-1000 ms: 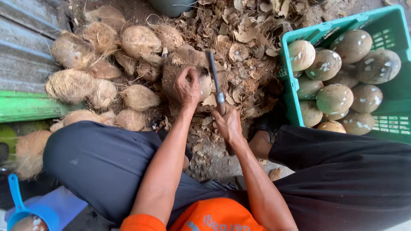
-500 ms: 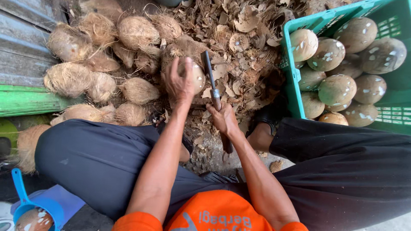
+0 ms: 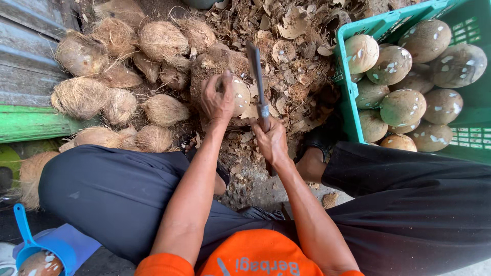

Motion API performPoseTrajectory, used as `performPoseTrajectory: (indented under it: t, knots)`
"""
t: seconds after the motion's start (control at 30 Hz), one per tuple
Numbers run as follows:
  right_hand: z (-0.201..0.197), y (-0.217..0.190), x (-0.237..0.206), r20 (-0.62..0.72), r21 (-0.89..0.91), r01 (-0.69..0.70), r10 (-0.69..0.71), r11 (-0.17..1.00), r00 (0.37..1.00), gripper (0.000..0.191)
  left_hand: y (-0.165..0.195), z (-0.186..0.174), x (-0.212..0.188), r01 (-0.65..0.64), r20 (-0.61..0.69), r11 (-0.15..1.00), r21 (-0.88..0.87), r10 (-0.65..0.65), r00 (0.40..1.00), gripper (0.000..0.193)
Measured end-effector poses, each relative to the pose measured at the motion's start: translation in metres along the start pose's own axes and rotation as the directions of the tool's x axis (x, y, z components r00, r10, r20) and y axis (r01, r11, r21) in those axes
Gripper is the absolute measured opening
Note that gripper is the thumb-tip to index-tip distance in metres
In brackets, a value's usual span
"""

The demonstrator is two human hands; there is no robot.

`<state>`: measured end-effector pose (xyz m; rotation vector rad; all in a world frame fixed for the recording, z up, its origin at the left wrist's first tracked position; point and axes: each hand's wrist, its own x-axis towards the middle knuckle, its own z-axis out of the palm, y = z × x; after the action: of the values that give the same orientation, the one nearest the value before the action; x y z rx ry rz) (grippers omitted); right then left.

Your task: The person sits on the ground and uses a heavy blade to trim the fibrous husk off coconuts, rotating each coconut to cut around it, then places the trimmed coconut into a green plastic crate beside them.

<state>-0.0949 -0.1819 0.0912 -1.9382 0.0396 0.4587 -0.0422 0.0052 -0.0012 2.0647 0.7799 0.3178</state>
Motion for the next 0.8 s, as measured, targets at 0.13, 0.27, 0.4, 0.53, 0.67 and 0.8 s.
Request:
performPoseTrajectory:
  t: [0.13,0.27,0.4,0.53,0.67,0.8]
  knots:
    - [-0.004,0.004,0.002,0.100,-0.100,-0.111,0.121,0.989,0.988,0.044,-0.005,-0.002,0.009,-0.152,0.026,0.984,0.091,0.151,0.988,0.059]
    - [-0.010,0.004,-0.001,-0.040,0.011,0.029,-0.029,1.000,0.999,0.043,-0.008,-0.007,0.013,-0.237,0.087,0.970,0.057,0.232,0.969,0.058]
    - [-0.001,0.011,0.000,-0.091,0.101,0.114,-0.105,0.988,0.990,0.045,-0.007,-0.009,0.014,-0.165,0.143,0.984,0.073,0.153,0.978,0.056]
    - [0.012,0.025,0.006,0.139,-0.089,-0.214,0.225,0.973,0.964,0.038,-0.005,-0.007,0.010,-0.223,0.077,0.971,0.090,0.217,0.973,0.050]
    - [0.018,0.028,0.006,0.127,-0.085,-0.174,0.184,0.981,0.975,0.034,-0.005,0.004,-0.002,-0.247,-0.141,0.943,0.221,0.282,0.949,0.048]
    - [0.007,0.015,0.001,0.136,-0.045,-0.038,0.044,0.998,0.990,0.035,-0.006,0.010,-0.006,-0.193,-0.147,0.962,0.193,0.223,0.964,0.043]
